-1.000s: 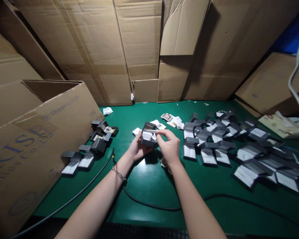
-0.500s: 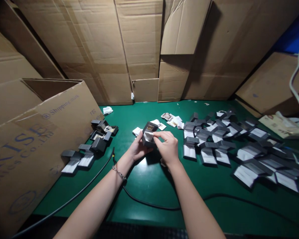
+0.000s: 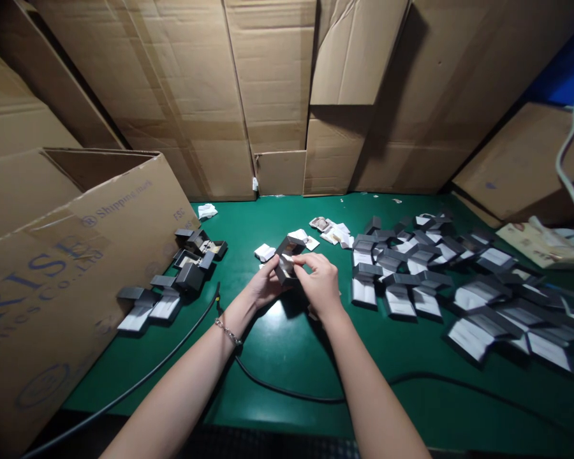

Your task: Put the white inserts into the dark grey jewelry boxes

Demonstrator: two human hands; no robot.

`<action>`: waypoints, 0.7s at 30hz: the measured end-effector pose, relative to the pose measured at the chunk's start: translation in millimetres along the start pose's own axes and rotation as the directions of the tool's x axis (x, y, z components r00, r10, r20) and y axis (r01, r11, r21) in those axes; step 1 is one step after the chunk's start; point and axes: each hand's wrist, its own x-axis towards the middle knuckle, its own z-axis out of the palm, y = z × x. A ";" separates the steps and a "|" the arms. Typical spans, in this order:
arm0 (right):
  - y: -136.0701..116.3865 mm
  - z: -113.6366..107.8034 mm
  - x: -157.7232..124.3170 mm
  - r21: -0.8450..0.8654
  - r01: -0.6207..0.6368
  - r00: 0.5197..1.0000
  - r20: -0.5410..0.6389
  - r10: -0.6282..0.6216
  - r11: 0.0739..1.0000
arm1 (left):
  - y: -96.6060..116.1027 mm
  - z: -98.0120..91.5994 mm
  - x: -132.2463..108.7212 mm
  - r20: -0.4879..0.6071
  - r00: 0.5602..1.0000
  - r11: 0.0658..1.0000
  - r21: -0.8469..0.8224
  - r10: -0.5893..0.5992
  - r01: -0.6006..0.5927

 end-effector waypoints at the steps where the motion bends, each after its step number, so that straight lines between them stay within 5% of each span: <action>1: 0.0 -0.5 0.4 -0.014 -0.003 1.000 0.000 0.003 1.000 | -0.6 -0.1 0.1 -0.003 1.000 1.000 0.009 0.003 -0.002; 14: -2.2 -5.1 1.6 -0.071 0.048 0.985 -0.161 -0.059 0.996 | -4.0 -2.8 4.9 -0.007 1.000 1.000 0.020 -0.016 0.016; 21: 6.6 -3.4 0.3 -0.085 0.070 0.990 -0.117 -0.080 0.994 | -1.0 2.5 0.0 -0.020 0.998 0.996 0.063 -0.061 0.063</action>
